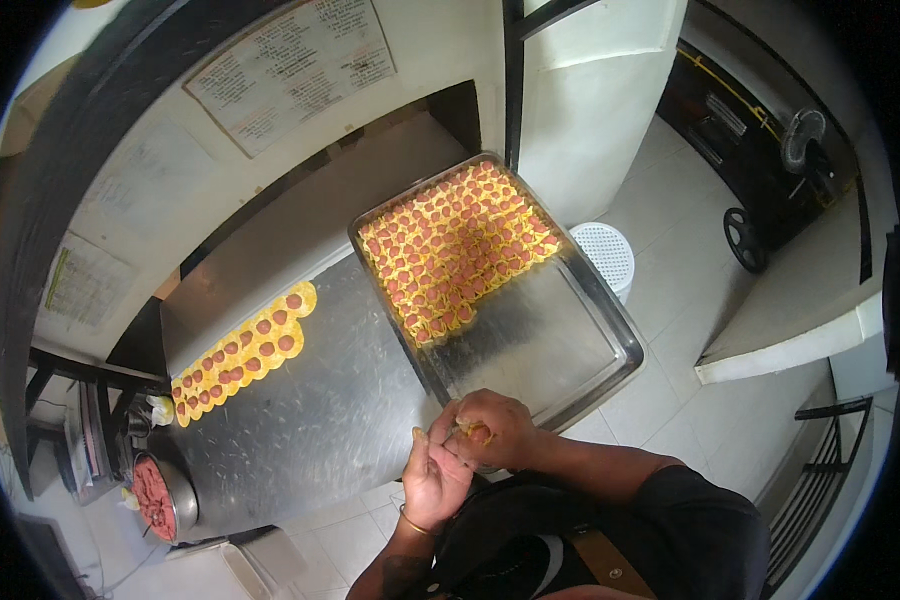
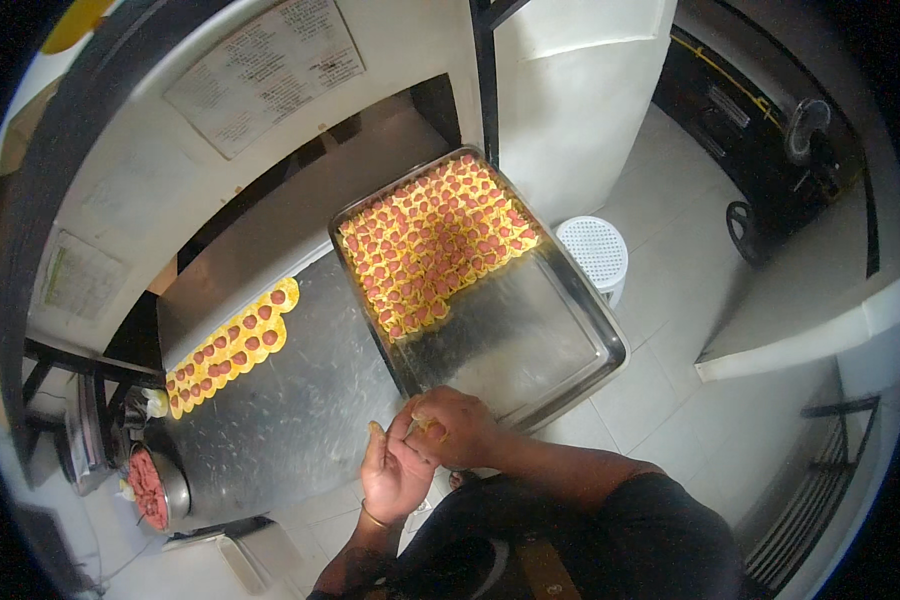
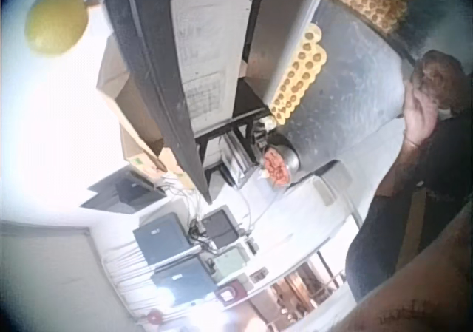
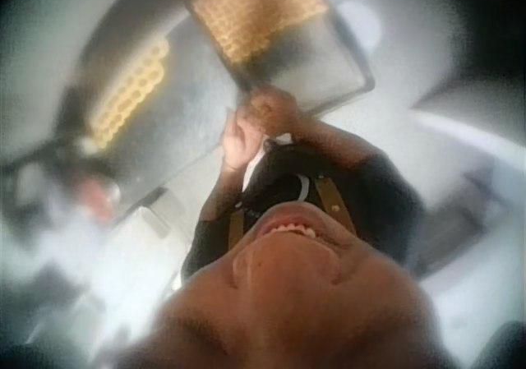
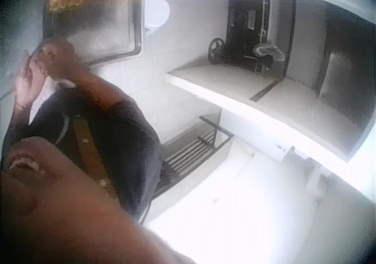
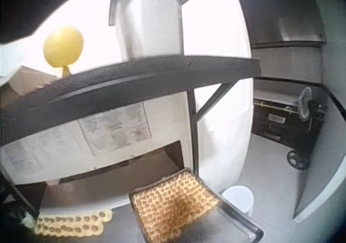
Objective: The person repeatedly picks a yellow pasta wrapper and a red filling from a tray, folds the wrapper around the filling to form a sealed packet, and places it on a metal tray. The process continues with multiple units being assembled and arranged in rows.
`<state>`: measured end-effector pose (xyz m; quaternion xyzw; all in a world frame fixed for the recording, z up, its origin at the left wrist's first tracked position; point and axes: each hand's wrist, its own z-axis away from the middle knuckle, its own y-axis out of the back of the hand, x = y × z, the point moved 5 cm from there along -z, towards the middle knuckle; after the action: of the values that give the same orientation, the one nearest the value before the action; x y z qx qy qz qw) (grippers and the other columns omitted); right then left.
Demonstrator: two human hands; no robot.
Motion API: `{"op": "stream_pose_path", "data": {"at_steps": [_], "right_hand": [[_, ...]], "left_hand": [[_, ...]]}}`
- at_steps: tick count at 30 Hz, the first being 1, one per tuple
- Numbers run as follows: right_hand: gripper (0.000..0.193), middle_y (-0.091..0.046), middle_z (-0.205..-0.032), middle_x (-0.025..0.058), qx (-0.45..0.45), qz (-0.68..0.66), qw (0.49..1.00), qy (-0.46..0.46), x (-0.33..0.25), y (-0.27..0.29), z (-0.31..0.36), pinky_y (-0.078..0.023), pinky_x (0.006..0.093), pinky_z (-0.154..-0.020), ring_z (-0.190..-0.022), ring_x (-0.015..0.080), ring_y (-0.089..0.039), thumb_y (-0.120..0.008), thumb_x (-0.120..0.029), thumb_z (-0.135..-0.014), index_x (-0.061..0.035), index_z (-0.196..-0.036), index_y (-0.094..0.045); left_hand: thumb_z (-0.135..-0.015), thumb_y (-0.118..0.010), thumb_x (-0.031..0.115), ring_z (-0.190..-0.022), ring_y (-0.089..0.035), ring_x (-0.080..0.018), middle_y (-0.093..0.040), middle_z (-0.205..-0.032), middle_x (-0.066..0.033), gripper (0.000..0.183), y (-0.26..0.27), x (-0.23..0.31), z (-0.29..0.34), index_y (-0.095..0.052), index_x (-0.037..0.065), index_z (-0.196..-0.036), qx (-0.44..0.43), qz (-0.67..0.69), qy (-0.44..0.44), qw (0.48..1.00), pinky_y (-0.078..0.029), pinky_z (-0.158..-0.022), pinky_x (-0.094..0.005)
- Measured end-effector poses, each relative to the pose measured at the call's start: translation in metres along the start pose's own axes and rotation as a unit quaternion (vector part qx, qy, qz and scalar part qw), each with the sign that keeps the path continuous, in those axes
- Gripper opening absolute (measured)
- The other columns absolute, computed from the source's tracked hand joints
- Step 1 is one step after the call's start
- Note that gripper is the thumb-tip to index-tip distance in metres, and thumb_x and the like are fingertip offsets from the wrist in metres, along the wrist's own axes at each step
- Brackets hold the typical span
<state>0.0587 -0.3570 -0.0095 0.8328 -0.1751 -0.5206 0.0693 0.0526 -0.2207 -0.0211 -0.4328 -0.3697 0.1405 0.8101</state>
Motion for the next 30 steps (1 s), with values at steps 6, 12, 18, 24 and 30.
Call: {"op": "stream_pose_path", "data": {"at_steps": [6,12,18,24,30], "right_hand": [[0.056,-0.066,-0.120,0.0203,-0.077,0.042,0.996,-0.035,0.055,0.021,-0.020,-0.050,0.0474,-0.102,-0.118,0.0398,-0.061,-0.085,-0.025,-0.077,-0.0052,-0.124,-0.064],[0.056,-0.064,-0.124,0.0224,-0.144,0.121,0.975,-0.119,0.090,0.064,-0.039,-0.049,0.0484,-0.101,-0.118,0.0402,-0.060,-0.081,-0.027,-0.084,-0.0005,-0.129,-0.062],[0.037,-0.073,-0.096,0.0189,-0.168,0.173,0.961,-0.139,0.131,0.081,-0.058,-0.052,0.0496,-0.081,-0.095,0.0420,-0.066,-0.072,-0.026,-0.091,-0.0036,-0.120,-0.067],[0.033,-0.072,-0.094,0.0177,-0.125,0.243,0.947,-0.172,0.198,0.057,-0.077,-0.050,0.0517,-0.084,-0.098,0.0417,-0.065,-0.071,-0.026,-0.090,-0.0049,-0.115,-0.067],[0.029,-0.069,-0.101,0.0229,-0.058,0.240,0.943,-0.224,0.222,0.039,-0.069,-0.048,0.0569,-0.088,-0.103,0.0445,-0.062,-0.071,-0.022,-0.088,-0.0039,-0.111,-0.065]], "left_hand": [[-0.110,-0.031,0.060,-0.138,-0.053,-0.0353,-0.055,-0.149,-0.0233,0.076,0.009,-0.008,-0.061,-0.037,0.000,-0.156,0.000,0.049,-0.023,0.999,-0.037,-0.119,-0.0511],[-0.111,-0.033,0.057,-0.128,-0.060,-0.0314,-0.063,-0.138,-0.0218,0.072,0.023,-0.016,-0.123,-0.035,0.002,-0.157,0.044,0.001,-0.015,0.999,-0.044,-0.109,-0.0430],[-0.111,-0.047,0.044,-0.126,-0.062,-0.0264,-0.065,-0.135,-0.0189,0.062,0.033,-0.026,-0.171,-0.036,0.002,-0.156,0.055,-0.049,-0.016,0.997,-0.046,-0.108,-0.0388],[-0.109,-0.055,0.027,-0.111,-0.069,-0.0252,-0.069,-0.122,-0.0151,0.046,0.073,-0.041,-0.180,-0.047,0.002,-0.147,0.157,-0.133,0.001,0.979,-0.054,-0.100,-0.0393],[-0.108,-0.057,0.025,-0.103,-0.071,-0.0243,-0.071,-0.114,-0.0138,0.036,0.080,-0.037,-0.212,-0.053,0.002,-0.136,0.165,-0.141,0.009,0.976,-0.059,-0.088,-0.0379]]}}
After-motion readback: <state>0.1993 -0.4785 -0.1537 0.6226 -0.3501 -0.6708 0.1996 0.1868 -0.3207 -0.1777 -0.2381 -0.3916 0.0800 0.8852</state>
